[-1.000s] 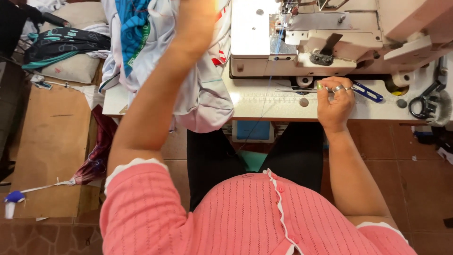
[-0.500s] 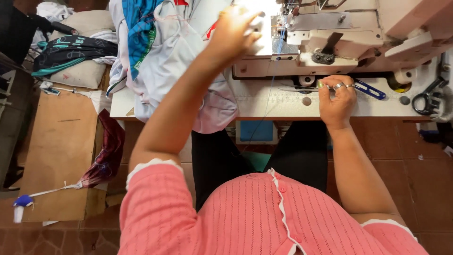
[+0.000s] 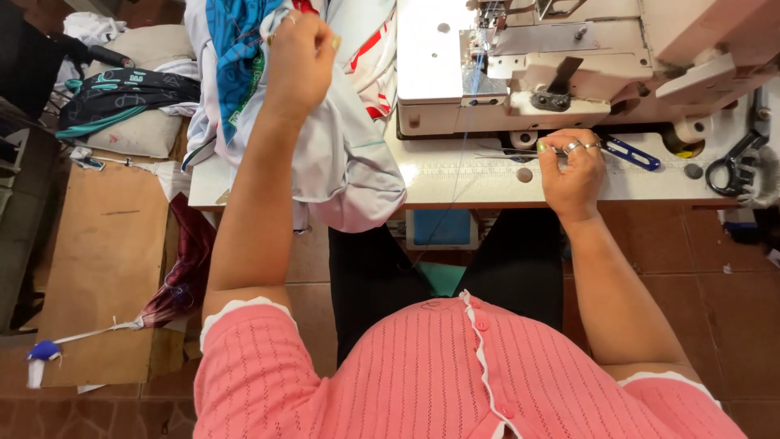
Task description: Threading an industrial overlock sewing machine by guiding thread through multiple eyelets and needles using tweezers.
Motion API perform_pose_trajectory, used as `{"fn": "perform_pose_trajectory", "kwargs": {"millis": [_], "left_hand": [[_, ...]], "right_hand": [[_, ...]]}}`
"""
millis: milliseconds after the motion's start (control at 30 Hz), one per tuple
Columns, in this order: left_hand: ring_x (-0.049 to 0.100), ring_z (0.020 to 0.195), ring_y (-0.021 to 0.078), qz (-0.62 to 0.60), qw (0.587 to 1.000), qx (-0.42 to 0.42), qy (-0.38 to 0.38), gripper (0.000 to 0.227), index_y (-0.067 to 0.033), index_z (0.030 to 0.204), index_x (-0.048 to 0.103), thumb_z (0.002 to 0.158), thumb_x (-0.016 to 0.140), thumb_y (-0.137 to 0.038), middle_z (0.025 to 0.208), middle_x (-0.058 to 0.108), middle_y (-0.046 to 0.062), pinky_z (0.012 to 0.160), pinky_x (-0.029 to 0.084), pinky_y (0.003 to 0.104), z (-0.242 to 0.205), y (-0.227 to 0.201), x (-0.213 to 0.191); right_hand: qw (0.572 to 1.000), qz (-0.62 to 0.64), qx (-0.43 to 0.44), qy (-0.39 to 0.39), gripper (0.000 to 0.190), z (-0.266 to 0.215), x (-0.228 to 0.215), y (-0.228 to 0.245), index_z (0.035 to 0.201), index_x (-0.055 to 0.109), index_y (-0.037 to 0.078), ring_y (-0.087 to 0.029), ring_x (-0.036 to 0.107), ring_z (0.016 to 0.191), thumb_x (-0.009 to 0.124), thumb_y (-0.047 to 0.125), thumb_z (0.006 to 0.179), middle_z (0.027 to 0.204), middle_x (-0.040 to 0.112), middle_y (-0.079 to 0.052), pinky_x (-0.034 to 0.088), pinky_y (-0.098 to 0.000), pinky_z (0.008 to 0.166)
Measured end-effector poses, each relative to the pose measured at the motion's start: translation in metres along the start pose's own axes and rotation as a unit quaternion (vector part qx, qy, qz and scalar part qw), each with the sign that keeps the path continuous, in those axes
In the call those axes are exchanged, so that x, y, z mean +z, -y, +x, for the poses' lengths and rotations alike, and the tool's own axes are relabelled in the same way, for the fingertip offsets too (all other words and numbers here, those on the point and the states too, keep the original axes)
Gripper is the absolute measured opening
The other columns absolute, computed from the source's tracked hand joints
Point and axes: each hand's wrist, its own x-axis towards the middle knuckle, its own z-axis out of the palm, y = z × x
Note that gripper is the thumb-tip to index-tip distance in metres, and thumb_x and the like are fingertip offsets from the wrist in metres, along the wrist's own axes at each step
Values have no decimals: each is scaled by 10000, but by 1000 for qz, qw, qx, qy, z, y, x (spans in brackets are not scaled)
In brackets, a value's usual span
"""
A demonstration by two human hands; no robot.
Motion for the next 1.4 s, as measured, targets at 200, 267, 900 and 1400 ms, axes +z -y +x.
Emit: {"fn": "perform_pose_trajectory", "kwargs": {"millis": [200,267,900,1400], "left_hand": [[500,961,269,-25,988,-33,152,390,-11,1095,653,780,745,-222,988,587,125,871,371,390,17,-67,52],[507,875,272,32,983,-17,178,247,-73,911,681,713,758,-199,888,602,93,709,413,393,29,-80,86],[710,859,127,-559,780,-253,123,161,-24,1046,500,894,454,2,1297,587,159,503,381,145,35,-61,91],[508,622,143,-456,801,-340,-186,230,-143,784,486,863,592,45,699,467,19,585,407,276,-85,58,-112]], "right_hand": [[1000,-12,-27,-9,49,0,1,0,900,684,22,-259,591,877,638,14,886,968,635,-120,485,-367,724],[1000,-11,-22,-20,34,0,0,0,887,679,24,-256,592,861,646,27,894,964,629,-122,484,-361,706],[1000,-8,-8,-19,31,0,-1,4,876,676,33,-242,588,856,656,20,895,948,629,-113,483,-354,727],[998,54,17,-40,95,6,-5,0,893,677,9,-235,612,858,592,36,862,932,599,-118,497,-344,765]]}}
